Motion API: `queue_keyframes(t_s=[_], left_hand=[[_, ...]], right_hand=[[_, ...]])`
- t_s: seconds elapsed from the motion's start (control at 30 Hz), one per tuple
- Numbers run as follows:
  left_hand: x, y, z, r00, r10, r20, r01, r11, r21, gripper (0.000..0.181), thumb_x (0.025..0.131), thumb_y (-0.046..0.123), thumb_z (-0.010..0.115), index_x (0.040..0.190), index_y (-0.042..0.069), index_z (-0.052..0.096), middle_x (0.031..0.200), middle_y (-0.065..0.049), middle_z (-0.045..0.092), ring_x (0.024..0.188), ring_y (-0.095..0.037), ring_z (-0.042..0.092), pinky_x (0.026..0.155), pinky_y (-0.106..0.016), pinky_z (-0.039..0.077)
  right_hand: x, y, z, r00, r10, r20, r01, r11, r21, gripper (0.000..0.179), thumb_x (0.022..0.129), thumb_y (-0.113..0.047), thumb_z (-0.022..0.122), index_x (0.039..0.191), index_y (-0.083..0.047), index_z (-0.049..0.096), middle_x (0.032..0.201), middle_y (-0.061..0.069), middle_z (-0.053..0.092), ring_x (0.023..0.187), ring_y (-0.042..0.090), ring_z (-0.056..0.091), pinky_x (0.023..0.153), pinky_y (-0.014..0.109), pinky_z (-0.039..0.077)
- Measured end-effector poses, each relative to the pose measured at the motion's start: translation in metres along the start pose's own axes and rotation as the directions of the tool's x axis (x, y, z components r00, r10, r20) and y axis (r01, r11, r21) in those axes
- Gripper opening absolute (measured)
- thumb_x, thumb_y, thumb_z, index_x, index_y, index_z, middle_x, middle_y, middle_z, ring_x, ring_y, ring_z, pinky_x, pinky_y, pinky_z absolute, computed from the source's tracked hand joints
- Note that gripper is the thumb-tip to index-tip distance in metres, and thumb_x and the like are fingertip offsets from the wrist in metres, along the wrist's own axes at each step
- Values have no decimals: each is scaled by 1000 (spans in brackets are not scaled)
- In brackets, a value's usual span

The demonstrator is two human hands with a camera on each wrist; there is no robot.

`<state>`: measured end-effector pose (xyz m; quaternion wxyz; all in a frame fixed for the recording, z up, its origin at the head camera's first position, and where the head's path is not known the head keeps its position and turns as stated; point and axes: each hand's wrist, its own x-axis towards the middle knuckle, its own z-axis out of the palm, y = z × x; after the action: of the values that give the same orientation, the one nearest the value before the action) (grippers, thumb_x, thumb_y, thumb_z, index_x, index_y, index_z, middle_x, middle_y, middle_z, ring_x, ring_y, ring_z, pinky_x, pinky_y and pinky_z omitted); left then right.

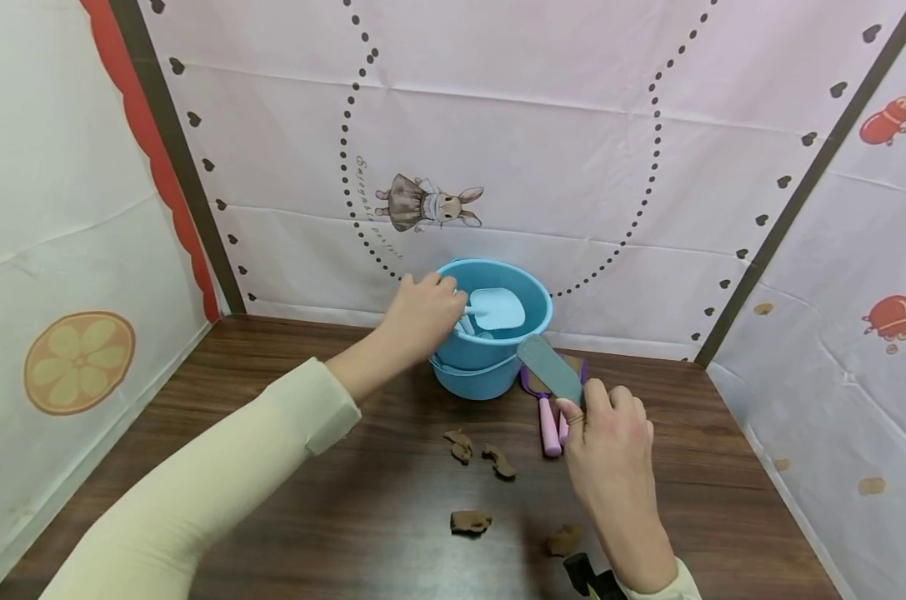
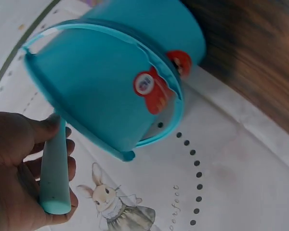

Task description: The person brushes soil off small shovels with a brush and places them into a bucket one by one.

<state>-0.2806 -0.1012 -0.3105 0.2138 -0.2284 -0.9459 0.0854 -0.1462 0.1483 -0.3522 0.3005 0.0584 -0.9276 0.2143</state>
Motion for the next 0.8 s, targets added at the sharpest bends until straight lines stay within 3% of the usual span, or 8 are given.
queue_keyframes(t_s=[0.13,0.23,0.37,0.47,0.53,0.63,0.8], left_hand=[[16,-3,6,993,84,80,-90,994,69,16,103,18,60,109,13,73,102,-9,66,94,-29,59,77,-52,51],[32,-4,6,976,74,206,-80,997,21,15,102,18,60,106,15,74,105,-8,68,96,-28,60,86,-59,50],[53,-5,7,918,34,395,-17,999,-46,16,99,20,64,112,13,72,112,-9,68,100,-29,63,95,-66,46],[62,-3,5,877,15,480,3,999,-38,26,99,19,65,124,12,68,120,-11,67,105,-32,63,97,-69,45],[65,-3,3,860,4,511,10,1000,-25,30,99,18,65,129,12,66,123,-12,66,106,-33,63,98,-68,44],[67,-1,4,853,0,521,9,1000,-15,32,99,14,64,130,12,66,123,-12,66,105,-33,63,100,-69,42],[69,1,8,867,18,497,1,999,-37,30,98,12,65,128,10,67,118,-13,67,101,-32,63,102,-70,39]], right_hand=[[0,0,0,1000,4,14,-4,1000,3,32,96,-33,67,87,-6,53,75,9,42,72,29,44,64,40,31],[0,-1,-1,1000,1,29,-1,1000,7,31,97,-33,66,88,-6,53,76,9,42,73,29,44,64,39,31],[0,-2,-1,999,-2,49,1,1000,13,31,98,-34,65,89,-6,54,76,9,43,73,29,44,65,39,31],[0,-3,-2,999,-3,53,2,1000,18,31,99,-34,64,90,-6,54,77,9,43,74,28,45,65,39,32],[1,-3,-1,999,-8,51,7,1000,20,32,98,-35,64,90,-6,54,76,9,43,74,28,45,65,40,32],[1,-3,-1,999,-13,44,12,1000,24,32,97,-35,66,89,-6,54,76,9,42,73,29,45,64,40,33],[1,-1,1,999,-17,33,16,1000,20,33,96,-34,68,86,-6,53,74,9,41,71,30,44,63,40,32]])
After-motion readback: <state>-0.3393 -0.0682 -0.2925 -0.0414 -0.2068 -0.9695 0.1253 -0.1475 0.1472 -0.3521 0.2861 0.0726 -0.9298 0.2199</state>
